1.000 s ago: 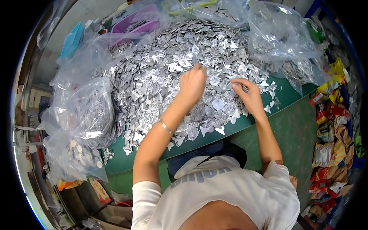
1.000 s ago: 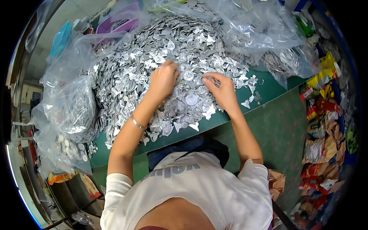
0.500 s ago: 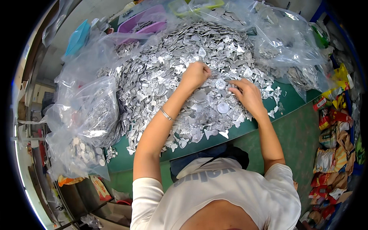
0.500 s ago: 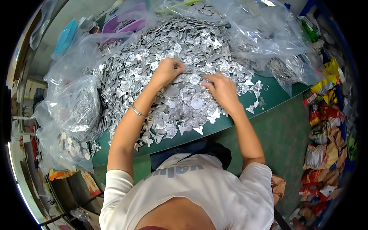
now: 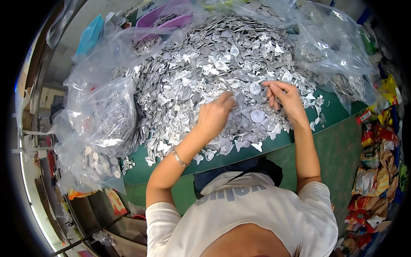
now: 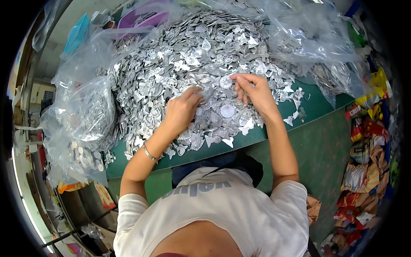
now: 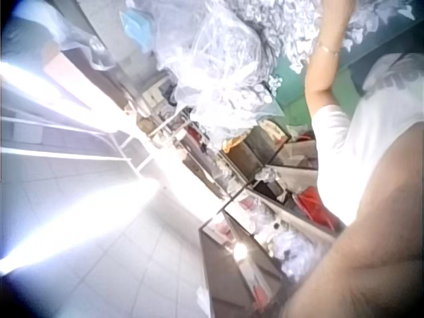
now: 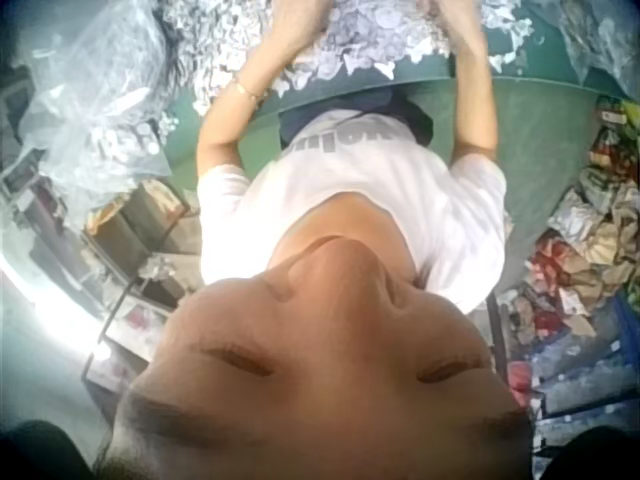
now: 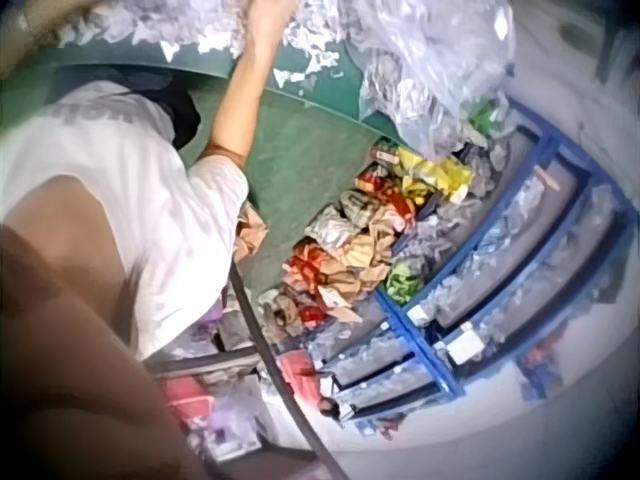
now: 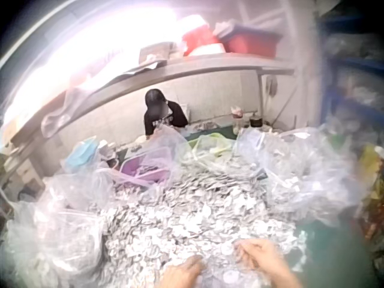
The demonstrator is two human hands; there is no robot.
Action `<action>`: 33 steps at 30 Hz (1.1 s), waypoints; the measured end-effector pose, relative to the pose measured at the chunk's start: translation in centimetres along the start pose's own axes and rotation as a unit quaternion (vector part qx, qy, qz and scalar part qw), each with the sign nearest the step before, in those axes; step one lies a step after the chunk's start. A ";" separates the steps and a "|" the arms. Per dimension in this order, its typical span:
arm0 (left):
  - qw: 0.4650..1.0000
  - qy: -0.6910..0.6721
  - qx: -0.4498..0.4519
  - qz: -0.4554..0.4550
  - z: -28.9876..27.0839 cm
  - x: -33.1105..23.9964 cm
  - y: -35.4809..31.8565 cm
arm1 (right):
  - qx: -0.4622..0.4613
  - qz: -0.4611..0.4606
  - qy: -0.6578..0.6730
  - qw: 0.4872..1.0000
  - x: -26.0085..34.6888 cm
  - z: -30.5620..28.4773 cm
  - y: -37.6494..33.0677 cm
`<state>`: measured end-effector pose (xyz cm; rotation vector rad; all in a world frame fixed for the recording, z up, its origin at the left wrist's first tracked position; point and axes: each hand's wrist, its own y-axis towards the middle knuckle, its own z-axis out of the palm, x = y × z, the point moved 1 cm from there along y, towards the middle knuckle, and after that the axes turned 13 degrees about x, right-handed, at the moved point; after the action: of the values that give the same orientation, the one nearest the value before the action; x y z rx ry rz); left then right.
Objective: The person sorts through a large pile of small silver butterfly-shaped metal pieces on a green table by hand, picking up individual pieces and placing them into a purple tray.
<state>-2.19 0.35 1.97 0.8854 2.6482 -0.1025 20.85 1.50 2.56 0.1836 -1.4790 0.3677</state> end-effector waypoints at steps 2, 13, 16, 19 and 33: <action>0.999 -0.026 -0.022 0.003 0.1 -0.3 -1.6 | -0.010 -0.003 -0.027 1.000 -0.4 -0.2 0.1; 0.979 -0.056 -0.085 -0.175 -0.8 2.3 -0.6 | 0.011 -0.098 -0.317 0.943 0.3 3.2 2.5; 0.973 -0.092 -0.084 -0.195 -1.2 2.4 -0.7 | -0.025 -0.068 -0.387 0.919 0.5 3.0 1.5; 0.962 -0.090 -0.212 -0.144 -0.9 3.3 -2.3 | -0.034 -0.024 -0.421 0.906 -0.1 2.2 -0.5; 0.756 -0.599 -0.130 -0.230 0.0 -2.1 -11.1 | -0.044 0.017 -0.385 0.922 -1.6 1.7 -6.6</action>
<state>-7.25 -9.73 2.28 -0.0511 1.4984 -0.2926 21.49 -5.48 1.81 0.2465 -2.2757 0.2639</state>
